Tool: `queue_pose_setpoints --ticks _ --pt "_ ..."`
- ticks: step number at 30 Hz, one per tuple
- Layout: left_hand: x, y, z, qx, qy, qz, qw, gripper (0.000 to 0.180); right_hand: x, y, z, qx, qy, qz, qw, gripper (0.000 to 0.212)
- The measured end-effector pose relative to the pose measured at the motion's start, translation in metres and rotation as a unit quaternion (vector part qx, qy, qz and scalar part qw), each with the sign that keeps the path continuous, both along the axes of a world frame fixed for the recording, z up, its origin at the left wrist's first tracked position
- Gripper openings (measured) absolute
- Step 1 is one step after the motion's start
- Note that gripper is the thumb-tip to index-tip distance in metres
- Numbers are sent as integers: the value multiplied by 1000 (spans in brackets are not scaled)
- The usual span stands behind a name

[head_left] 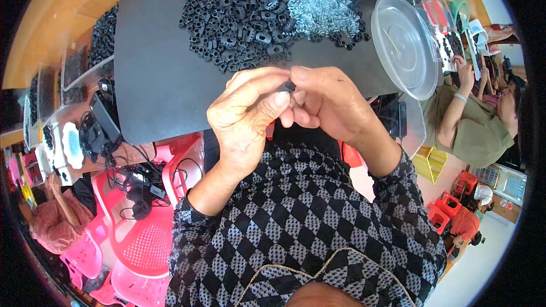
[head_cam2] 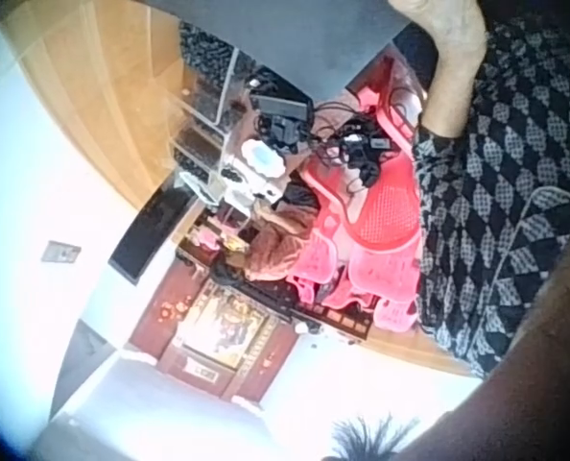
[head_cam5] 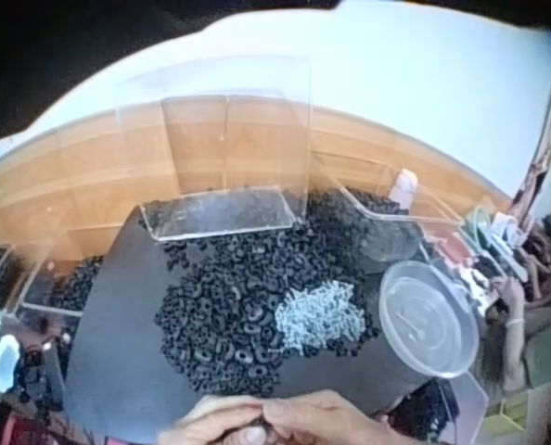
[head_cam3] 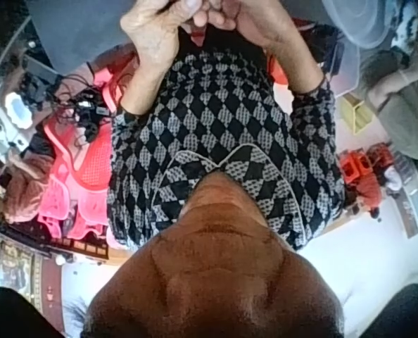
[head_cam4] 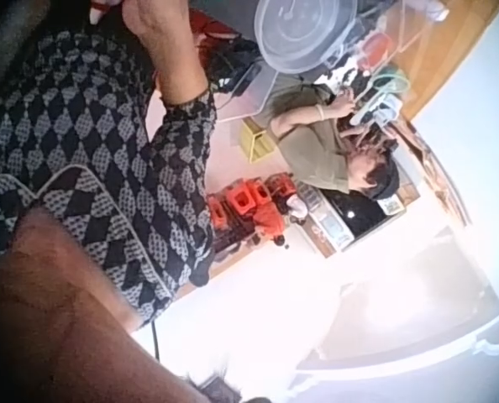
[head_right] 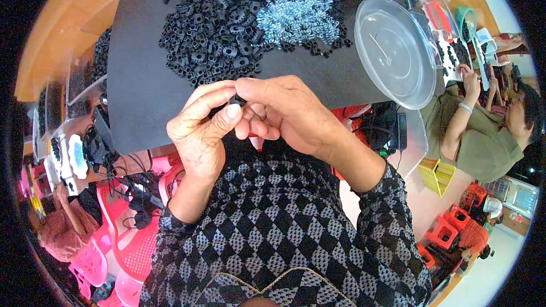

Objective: Manually inserting small pins into black plastic components at an assembly workstation.

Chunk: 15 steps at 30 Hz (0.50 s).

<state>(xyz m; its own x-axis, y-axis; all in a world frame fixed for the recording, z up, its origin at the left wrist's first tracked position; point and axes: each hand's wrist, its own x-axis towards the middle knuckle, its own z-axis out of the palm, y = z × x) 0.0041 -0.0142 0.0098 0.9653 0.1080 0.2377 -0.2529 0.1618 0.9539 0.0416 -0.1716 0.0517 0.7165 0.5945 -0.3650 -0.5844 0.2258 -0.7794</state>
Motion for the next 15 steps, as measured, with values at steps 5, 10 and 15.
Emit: queue_pose_setpoints --ticks 5,10,15 --pt "4 -2 1 59 -38 40 997 17 -6 5 -3 22 47 -39 998 34" --pt "3 -3 -5 59 -68 64 994 17 -13 8 -12 65 70 -74 993 32" --pt "2 -7 -2 41 -60 72 995 16 -17 13 -12 81 61 -99 990 31"
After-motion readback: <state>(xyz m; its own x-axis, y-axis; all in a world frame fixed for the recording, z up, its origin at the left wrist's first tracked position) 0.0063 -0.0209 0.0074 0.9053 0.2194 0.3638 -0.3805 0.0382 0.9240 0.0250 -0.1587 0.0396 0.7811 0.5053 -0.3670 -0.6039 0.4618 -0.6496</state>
